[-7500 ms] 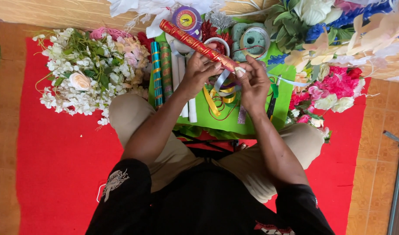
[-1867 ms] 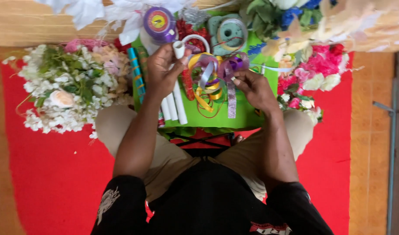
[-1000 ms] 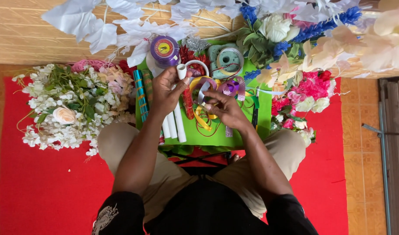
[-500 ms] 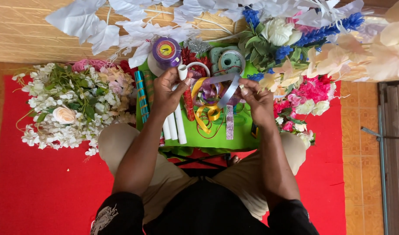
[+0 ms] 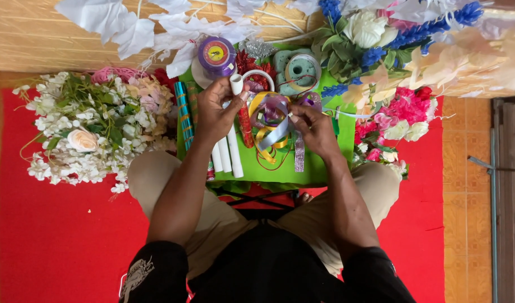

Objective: The person wraps a cylindrical object in red and gold paper by hand, then uses tape to secure the paper and several ribbons.

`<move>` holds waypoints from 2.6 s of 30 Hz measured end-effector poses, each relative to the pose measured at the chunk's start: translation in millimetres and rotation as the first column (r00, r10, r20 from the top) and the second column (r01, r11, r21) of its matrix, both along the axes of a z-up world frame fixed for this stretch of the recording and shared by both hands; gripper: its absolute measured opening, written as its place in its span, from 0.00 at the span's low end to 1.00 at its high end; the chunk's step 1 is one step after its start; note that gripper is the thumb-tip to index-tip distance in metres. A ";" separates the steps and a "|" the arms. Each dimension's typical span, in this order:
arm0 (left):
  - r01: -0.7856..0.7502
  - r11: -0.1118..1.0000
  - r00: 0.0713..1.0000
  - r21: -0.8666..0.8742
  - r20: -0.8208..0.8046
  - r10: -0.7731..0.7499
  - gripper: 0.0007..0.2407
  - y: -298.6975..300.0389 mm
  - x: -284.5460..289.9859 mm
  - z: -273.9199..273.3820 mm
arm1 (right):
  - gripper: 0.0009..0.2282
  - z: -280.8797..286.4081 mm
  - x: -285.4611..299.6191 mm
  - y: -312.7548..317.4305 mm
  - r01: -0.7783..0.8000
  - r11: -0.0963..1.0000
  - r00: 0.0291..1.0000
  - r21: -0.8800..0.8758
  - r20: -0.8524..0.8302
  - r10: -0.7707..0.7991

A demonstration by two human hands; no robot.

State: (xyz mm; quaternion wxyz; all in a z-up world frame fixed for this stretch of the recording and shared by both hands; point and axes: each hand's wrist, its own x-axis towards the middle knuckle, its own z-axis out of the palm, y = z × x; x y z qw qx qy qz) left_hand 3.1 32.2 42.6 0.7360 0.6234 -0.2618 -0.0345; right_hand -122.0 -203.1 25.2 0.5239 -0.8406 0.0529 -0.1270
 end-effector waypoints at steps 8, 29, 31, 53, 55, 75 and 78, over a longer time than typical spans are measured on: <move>-0.059 0.998 0.996 -0.002 0.067 0.059 0.10 3.4 -1.1 6.0 | 0.11 -26.5 -2.5 -5.2 -0.090 0.939 0.995 0.333 -0.011 0.099; -0.057 0.997 0.998 0.046 0.035 0.056 0.10 0.8 -11.4 18.5 | 0.23 58.2 14.7 -4.2 -0.113 0.959 0.976 -0.260 0.153 0.157; -0.064 0.997 0.998 0.047 0.032 0.062 0.10 0.9 -11.3 20.3 | 0.23 67.1 19.6 -4.1 -0.088 0.942 0.959 -0.324 0.227 0.168; -0.112 0.993 0.991 0.026 0.080 0.110 0.08 -0.9 -13.2 23.3 | 0.12 12.4 9.6 35.7 -0.182 0.908 0.975 -0.377 0.052 0.217; -0.109 0.994 0.991 0.010 0.080 0.108 0.08 -1.3 -11.8 20.8 | 0.17 1.7 11.6 54.4 -0.179 0.895 0.969 -0.409 0.085 0.233; -0.165 0.985 0.984 0.042 0.081 0.161 0.09 -2.6 -12.2 20.5 | 0.15 12.1 3.4 -11.6 -0.018 0.966 0.950 0.257 0.305 -0.063; -0.162 0.986 0.983 0.034 0.090 0.158 0.09 -3.0 -12.3 19.7 | 0.16 29.3 2.0 -15.8 0.001 0.986 0.941 0.167 0.333 -0.057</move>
